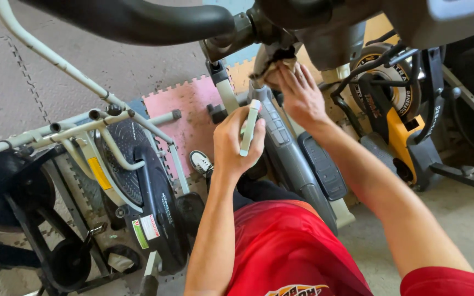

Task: Cleaning an elliptical machine with a spray cleaner and a cloth.

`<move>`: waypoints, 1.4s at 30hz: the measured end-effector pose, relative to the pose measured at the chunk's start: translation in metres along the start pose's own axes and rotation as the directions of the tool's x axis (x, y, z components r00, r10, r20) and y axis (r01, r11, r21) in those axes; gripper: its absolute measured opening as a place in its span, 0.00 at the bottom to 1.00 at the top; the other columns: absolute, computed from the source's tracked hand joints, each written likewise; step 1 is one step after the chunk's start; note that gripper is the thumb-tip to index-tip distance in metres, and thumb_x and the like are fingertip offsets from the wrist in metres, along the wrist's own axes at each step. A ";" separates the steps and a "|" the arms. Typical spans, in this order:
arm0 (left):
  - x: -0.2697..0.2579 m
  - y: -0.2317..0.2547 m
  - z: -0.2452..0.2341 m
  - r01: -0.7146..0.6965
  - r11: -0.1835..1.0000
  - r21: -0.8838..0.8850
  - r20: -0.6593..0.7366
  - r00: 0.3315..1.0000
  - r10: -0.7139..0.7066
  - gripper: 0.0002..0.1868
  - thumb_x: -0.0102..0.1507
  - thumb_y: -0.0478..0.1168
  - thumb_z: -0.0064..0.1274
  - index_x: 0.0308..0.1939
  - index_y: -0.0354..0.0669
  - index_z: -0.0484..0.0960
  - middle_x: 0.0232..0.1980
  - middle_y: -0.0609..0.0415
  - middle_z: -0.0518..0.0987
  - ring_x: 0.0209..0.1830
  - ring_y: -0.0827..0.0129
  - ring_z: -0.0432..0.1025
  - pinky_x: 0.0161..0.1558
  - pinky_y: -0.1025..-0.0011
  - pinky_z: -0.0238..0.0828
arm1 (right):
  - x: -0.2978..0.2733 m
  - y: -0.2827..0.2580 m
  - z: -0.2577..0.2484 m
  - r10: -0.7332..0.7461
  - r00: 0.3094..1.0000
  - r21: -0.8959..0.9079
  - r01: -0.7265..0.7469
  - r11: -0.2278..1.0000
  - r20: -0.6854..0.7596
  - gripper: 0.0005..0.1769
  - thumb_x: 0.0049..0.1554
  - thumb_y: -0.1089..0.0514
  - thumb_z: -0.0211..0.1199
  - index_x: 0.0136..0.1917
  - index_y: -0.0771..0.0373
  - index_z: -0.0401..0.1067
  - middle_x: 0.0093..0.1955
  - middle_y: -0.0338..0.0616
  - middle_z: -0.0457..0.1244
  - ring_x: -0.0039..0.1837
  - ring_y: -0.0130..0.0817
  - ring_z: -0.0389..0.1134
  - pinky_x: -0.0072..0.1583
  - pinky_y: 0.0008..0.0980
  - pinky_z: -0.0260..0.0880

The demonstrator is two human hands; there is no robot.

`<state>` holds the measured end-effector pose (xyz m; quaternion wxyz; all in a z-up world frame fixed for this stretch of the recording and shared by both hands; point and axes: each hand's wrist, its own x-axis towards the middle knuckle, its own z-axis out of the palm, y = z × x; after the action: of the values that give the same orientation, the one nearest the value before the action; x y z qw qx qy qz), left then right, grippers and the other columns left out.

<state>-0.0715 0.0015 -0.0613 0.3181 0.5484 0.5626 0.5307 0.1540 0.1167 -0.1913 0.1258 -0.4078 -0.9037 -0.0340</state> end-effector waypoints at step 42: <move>0.025 -0.038 0.022 0.130 0.989 0.067 -0.071 0.990 -0.125 0.13 0.64 0.40 0.55 0.51 0.39 0.81 0.39 0.44 0.83 0.36 0.54 0.81 0.40 0.63 0.77 | 0.139 -0.013 0.046 0.126 0.963 0.241 -0.067 0.968 -0.238 0.32 0.59 0.68 0.58 0.76 0.63 0.62 0.78 0.53 0.54 0.77 0.57 0.57 0.78 0.49 0.60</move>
<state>-0.0666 0.0374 -0.0962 0.3128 0.5042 0.6254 0.5068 0.0466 0.2168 -0.2003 0.2875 -0.4267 -0.8571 0.0257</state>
